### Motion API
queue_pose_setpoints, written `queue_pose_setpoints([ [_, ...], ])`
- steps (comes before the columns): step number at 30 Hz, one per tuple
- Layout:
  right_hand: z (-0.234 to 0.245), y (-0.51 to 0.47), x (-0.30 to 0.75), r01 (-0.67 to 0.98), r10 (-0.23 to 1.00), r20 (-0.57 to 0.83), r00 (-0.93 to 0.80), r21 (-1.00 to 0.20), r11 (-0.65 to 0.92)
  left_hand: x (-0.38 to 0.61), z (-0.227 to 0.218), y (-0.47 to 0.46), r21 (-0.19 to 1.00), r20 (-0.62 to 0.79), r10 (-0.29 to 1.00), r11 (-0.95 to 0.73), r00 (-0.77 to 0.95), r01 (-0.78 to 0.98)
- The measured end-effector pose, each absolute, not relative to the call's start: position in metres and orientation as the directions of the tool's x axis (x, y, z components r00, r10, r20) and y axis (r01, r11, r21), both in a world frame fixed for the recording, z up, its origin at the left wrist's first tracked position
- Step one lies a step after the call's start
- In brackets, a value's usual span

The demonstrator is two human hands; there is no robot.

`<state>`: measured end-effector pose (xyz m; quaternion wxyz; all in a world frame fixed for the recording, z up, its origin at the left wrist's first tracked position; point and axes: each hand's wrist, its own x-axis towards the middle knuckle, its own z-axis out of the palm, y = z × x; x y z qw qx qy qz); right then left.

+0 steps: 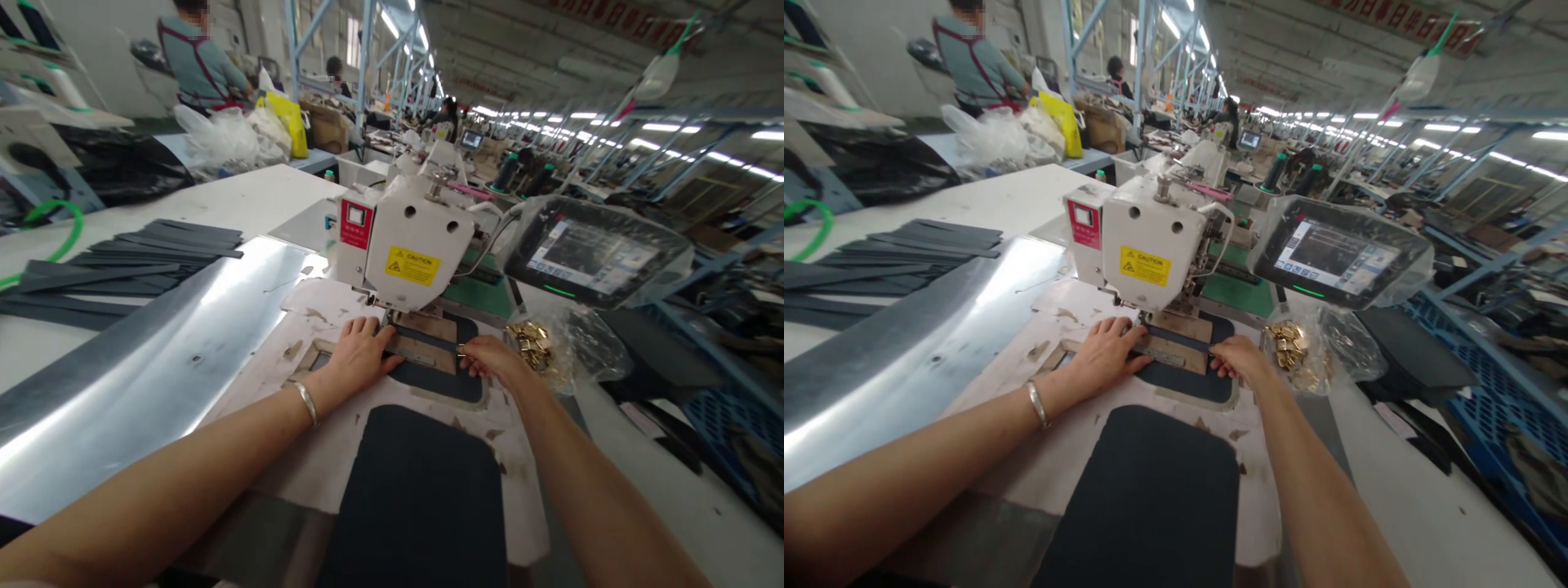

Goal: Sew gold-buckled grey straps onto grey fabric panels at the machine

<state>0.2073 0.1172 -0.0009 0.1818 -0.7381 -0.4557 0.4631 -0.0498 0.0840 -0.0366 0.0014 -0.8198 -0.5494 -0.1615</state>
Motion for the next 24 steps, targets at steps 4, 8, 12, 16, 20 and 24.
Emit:
queue_pose_setpoints([
  [4, -0.002, 0.119, 0.194, 0.533, 0.858, -0.493, 0.147, -0.691, -0.488, -0.062, -0.036, 0.086, 0.159, 0.264, 0.898, -0.4, 0.352, 0.903],
  [8, -0.003, 0.122, 0.175, 0.557, 0.866, -0.475, 0.156, -0.682, -0.474, -0.079, -0.036, 0.088, 0.142, 0.276, 0.893, -0.404, 0.356, 0.904],
  [12, -0.006, 0.126, 0.158, 0.566, 0.872, -0.464, 0.153, -0.682, -0.463, -0.096, -0.037, 0.091, 0.126, 0.275, 0.896, -0.392, 0.348, 0.911],
  [16, -0.007, 0.131, 0.141, 0.564, 0.868, -0.476, 0.142, -0.682, -0.466, -0.112, -0.037, 0.094, 0.137, 0.258, 0.907, -0.375, 0.333, 0.917],
  [20, -0.005, 0.134, 0.124, 0.563, 0.859, -0.495, 0.128, -0.677, -0.474, -0.128, -0.036, 0.097, 0.146, 0.238, 0.914, -0.369, 0.329, 0.918],
  [24, -0.007, 0.137, 0.107, 0.561, 0.861, -0.499, 0.102, -0.686, -0.464, -0.145, -0.035, 0.098, 0.139, 0.229, 0.92, -0.354, 0.318, 0.925],
])
